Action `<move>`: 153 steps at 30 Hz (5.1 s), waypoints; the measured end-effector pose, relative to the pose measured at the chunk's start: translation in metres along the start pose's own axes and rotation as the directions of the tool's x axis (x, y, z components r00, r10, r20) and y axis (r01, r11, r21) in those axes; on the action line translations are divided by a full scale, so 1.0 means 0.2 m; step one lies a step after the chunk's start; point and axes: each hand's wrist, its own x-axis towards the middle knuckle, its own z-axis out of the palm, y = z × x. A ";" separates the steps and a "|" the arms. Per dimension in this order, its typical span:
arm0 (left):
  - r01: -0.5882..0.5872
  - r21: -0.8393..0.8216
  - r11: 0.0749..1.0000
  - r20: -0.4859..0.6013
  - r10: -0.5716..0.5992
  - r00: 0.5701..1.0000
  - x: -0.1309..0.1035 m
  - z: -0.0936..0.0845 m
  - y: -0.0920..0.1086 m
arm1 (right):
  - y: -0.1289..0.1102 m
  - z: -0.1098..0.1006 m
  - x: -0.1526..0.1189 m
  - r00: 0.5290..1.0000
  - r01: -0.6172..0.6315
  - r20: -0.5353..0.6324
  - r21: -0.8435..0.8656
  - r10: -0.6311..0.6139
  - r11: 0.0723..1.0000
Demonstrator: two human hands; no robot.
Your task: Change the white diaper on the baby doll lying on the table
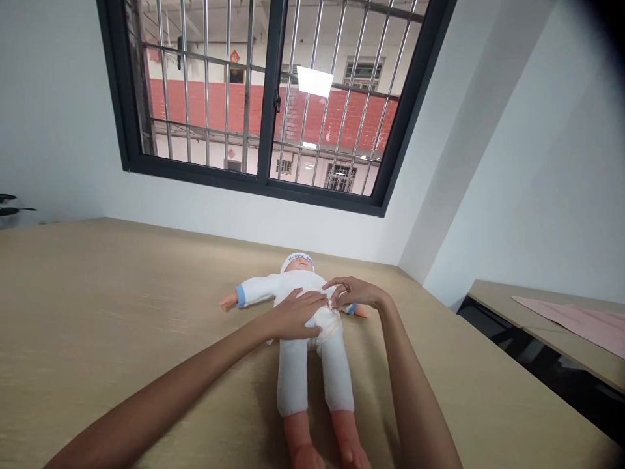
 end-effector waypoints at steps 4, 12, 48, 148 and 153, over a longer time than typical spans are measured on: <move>0.000 -0.005 1.000 0.000 0.000 1.000 -0.01 -0.01 0.01 | 0.00 0.00 0.00 1.000 0.004 0.008 0.014 -0.004 1.000; 0.010 -0.014 1.000 0.017 -0.009 1.000 0.00 -0.01 0.01 | 0.04 -0.02 0.02 1.000 0.015 0.023 0.013 -0.016 1.000; 0.000 -0.004 1.000 0.030 0.000 1.000 0.00 -0.02 0.01 | 0.07 -0.04 0.02 0.999 0.024 0.031 -0.042 -0.023 0.999; 0.252 -0.581 0.774 0.045 -0.279 0.959 -0.02 -0.22 -0.22 | -0.02 0.01 0.04 0.993 -0.076 -0.105 -0.267 0.050 0.961; 0.200 -0.596 0.778 -0.060 -0.291 0.955 0.00 -0.13 -0.18 | -0.03 0.02 0.04 0.995 -0.076 -0.085 -0.264 0.055 0.961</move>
